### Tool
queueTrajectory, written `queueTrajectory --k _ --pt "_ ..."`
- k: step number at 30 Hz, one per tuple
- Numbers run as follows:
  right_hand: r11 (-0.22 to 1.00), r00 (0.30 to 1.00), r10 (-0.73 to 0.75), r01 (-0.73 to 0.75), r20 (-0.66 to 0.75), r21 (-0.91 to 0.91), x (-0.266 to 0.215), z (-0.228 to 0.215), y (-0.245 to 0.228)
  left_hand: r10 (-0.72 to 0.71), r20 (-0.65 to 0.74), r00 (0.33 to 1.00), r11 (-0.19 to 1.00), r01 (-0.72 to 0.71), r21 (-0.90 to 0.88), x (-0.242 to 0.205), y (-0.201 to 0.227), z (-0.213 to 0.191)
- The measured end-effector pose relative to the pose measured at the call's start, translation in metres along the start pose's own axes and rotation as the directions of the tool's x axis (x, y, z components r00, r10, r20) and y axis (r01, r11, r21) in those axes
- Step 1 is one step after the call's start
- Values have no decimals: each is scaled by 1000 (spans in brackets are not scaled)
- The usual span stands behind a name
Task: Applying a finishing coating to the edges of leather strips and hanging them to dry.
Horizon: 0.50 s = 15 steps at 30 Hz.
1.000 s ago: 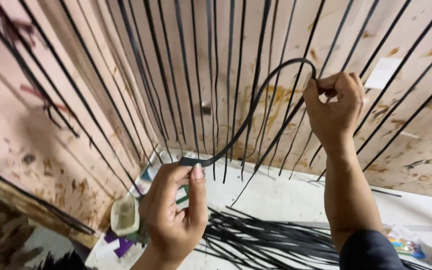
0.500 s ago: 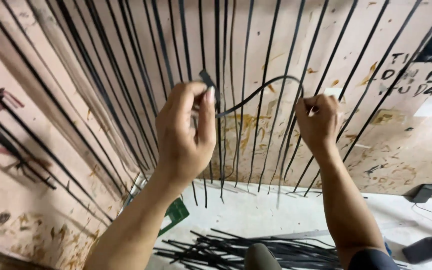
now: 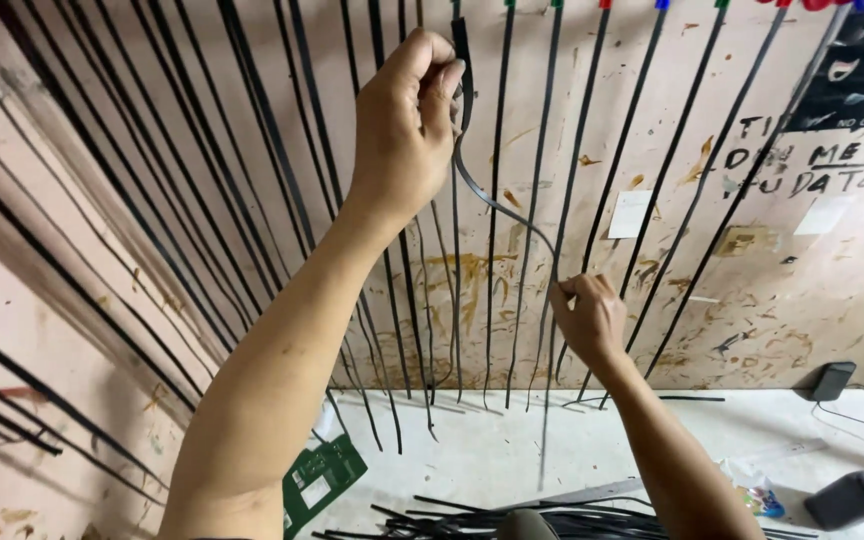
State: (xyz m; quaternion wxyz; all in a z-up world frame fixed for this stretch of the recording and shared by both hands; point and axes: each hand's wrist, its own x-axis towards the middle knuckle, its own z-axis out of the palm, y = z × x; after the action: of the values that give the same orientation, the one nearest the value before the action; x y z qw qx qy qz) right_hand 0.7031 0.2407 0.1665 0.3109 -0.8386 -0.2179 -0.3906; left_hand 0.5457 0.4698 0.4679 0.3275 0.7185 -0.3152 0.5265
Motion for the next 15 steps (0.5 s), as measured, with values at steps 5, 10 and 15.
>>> queueTrajectory --k 5,10,15 --pt "997 993 73 -72 91 -13 -15 21 12 -27 5 1000 998 27 -65 13 -26 24" --pt "998 982 67 -62 178 -32 -13 20 23 -37 -22 999 997 36 -73 17 -50 48" --pt "990 920 139 -130 366 -49 49 -43 16 -78 -40 996 997 78 -10 15 -74 67"
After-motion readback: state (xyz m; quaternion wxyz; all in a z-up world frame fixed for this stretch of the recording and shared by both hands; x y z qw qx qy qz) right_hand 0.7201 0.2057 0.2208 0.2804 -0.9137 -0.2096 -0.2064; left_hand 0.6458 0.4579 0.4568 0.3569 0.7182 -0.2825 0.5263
